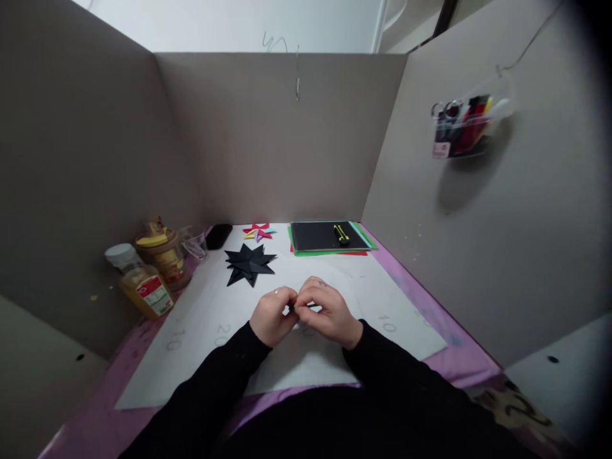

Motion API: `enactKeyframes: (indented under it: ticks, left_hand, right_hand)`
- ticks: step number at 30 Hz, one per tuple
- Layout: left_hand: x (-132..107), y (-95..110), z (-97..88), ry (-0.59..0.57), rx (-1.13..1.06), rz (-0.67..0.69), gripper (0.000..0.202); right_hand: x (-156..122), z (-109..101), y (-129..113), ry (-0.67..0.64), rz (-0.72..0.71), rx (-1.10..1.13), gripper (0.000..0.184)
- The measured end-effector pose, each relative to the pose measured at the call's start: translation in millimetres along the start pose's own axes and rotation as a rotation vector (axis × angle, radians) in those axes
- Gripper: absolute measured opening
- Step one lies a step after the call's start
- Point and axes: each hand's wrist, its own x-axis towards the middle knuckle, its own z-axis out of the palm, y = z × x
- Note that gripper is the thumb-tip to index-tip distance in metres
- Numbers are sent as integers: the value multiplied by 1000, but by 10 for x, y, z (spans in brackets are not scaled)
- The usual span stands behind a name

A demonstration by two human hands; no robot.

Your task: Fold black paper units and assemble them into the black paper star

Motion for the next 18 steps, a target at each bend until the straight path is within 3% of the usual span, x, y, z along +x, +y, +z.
enactKeyframes:
  ticks: [18]
  left_hand:
    - [-41,-52,62,-79,22,-59,4]
  right_hand:
    - [19,30,-67,-1,-33,-12,10]
